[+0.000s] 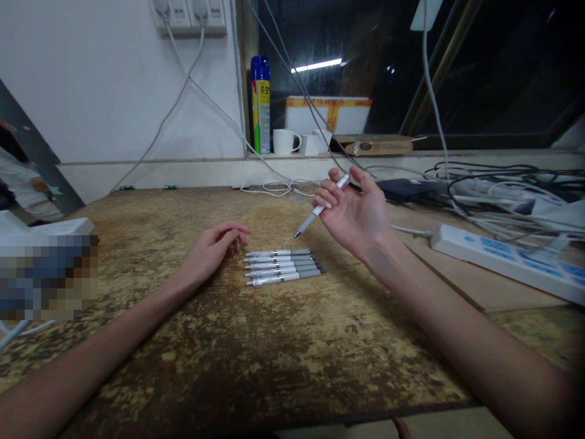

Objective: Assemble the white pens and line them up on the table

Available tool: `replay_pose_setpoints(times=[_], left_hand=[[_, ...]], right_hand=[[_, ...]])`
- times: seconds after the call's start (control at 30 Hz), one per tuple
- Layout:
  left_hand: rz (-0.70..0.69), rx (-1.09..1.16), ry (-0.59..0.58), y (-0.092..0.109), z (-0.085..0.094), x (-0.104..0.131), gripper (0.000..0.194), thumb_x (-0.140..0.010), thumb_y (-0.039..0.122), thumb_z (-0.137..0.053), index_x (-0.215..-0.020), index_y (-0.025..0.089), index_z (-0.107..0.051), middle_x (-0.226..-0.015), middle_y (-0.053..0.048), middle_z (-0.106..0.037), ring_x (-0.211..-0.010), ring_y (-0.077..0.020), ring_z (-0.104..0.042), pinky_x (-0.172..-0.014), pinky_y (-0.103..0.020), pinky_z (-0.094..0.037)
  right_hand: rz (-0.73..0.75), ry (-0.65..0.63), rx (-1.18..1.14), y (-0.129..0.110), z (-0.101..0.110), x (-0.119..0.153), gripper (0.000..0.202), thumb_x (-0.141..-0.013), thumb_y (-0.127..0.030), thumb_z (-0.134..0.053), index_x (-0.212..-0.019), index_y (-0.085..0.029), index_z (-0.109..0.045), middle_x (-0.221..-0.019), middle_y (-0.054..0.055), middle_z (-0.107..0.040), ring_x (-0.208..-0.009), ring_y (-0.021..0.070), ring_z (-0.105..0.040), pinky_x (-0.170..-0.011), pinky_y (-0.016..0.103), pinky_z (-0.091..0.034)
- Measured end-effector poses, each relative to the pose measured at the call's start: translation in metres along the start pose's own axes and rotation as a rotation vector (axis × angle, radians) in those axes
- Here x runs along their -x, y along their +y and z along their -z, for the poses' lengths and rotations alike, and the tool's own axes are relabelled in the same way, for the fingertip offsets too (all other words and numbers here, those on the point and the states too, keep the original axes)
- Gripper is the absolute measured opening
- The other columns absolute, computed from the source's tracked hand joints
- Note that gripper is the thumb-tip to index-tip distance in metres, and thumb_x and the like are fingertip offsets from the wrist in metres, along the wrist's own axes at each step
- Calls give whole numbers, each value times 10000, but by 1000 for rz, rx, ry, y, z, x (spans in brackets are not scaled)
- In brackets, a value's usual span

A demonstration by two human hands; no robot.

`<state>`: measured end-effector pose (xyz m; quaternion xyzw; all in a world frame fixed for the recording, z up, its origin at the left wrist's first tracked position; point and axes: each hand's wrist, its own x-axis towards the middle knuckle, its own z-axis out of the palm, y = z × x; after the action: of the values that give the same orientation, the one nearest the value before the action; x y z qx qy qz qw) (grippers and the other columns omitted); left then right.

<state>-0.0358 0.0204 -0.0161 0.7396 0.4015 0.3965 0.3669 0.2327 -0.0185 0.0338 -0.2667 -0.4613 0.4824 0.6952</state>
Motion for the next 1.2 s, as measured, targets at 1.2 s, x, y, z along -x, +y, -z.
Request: replay_pose_setpoints(times=[1.2], left_hand=[[-4,-68,-28,2,-1,1,246,-940,319,-542,-1024,194,-737,-899,-54,-726,-785,-177,-602,-707,-297,-458]], right_hand=[[26,-112,90,-10,-14,6,255,-957,-459,-464,-830,-246,-524,-638,-20,-379,-587,157,-383,-579,304,-382]])
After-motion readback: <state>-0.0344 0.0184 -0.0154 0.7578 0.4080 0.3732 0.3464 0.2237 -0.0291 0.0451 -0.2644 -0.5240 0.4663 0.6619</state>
